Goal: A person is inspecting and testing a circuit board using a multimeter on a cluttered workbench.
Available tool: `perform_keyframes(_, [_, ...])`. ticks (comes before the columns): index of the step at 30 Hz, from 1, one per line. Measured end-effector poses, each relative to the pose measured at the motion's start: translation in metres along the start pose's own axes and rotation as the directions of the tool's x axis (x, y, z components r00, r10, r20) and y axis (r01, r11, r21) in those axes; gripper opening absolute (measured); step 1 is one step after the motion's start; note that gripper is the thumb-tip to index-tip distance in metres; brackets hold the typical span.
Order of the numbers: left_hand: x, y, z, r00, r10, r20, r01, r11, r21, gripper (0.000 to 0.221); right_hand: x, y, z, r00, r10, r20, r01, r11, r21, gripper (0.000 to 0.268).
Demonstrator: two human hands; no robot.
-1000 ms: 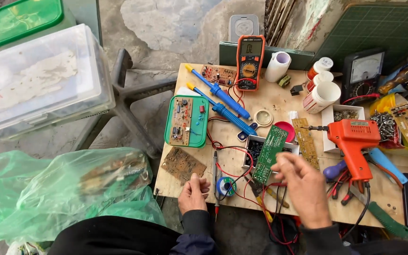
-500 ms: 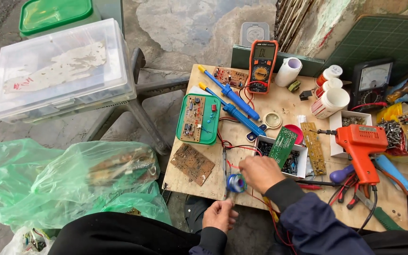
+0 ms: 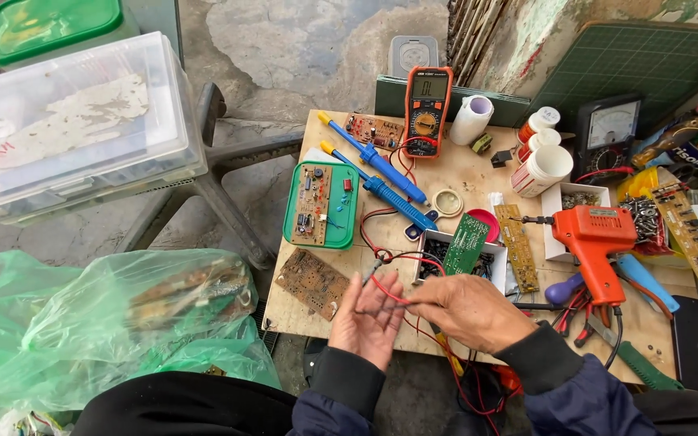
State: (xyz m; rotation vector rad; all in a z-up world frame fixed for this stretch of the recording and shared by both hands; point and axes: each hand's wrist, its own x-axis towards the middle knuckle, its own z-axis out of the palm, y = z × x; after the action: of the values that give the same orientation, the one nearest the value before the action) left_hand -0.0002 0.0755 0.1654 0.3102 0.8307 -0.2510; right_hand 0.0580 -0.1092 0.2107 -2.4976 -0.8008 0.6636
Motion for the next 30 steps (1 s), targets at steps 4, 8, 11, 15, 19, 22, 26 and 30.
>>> perform_keyframes(4, [0.008, -0.028, -0.021, 0.993, -0.099, -0.064, 0.093, 0.991, -0.094, 0.045, -0.012, -0.005, -0.020, 0.968, 0.088, 0.237, -0.096, 0.995, 0.023, 0.028])
perform_keyframes(8, [-0.005, -0.048, -0.027, 0.994, 0.029, -0.108, -0.026, 0.999, 0.023, 0.042, -0.032, -0.025, -0.053, 0.858, 0.303, 0.415, -0.392, 0.908, 0.147, 0.035])
perform_keyframes(11, [0.003, -0.053, -0.033, 0.985, 0.082, -0.153, -0.054, 0.982, 0.179, 0.044, -0.038, -0.034, -0.058, 0.853, 0.426, 0.303, -0.522, 0.688, 0.504, 0.052])
perform_keyframes(15, [0.000, -0.069, -0.047, 0.973, -0.007, -0.231, 0.060, 0.973, 0.224, 0.036, -0.021, -0.035, -0.024, 0.777, 0.612, 0.148, -0.549, 0.544, 0.635, 0.036])
perform_keyframes(19, [-0.027, -0.091, -0.062, 0.937, 0.348, -0.014, -0.297, 0.821, 0.488, 0.040, -0.008, -0.044, 0.009, 0.800, 0.585, 0.133, -0.552, 0.630, 0.547, 0.055])
perform_keyframes(22, [-0.045, -0.093, -0.065, 0.900, 0.414, 0.135, -0.236, 0.205, 0.950, 0.047, -0.005, -0.045, 0.034, 0.877, 0.423, 0.230, -0.450, 0.550, 0.704, 0.048])
perform_keyframes(26, [-0.042, -0.100, -0.076, 0.946, 0.137, 0.294, -0.258, -0.234, 0.937, 0.033, -0.011, -0.051, 0.035, 0.917, 0.358, 0.179, -0.257, 0.183, 0.949, 0.046])
perform_keyframes(30, [-0.024, -0.107, -0.095, 0.879, -0.014, 0.476, -0.451, -0.346, 0.823, 0.037, -0.034, -0.052, 0.030, 0.935, 0.351, 0.054, -0.167, 0.299, 0.940, 0.058])
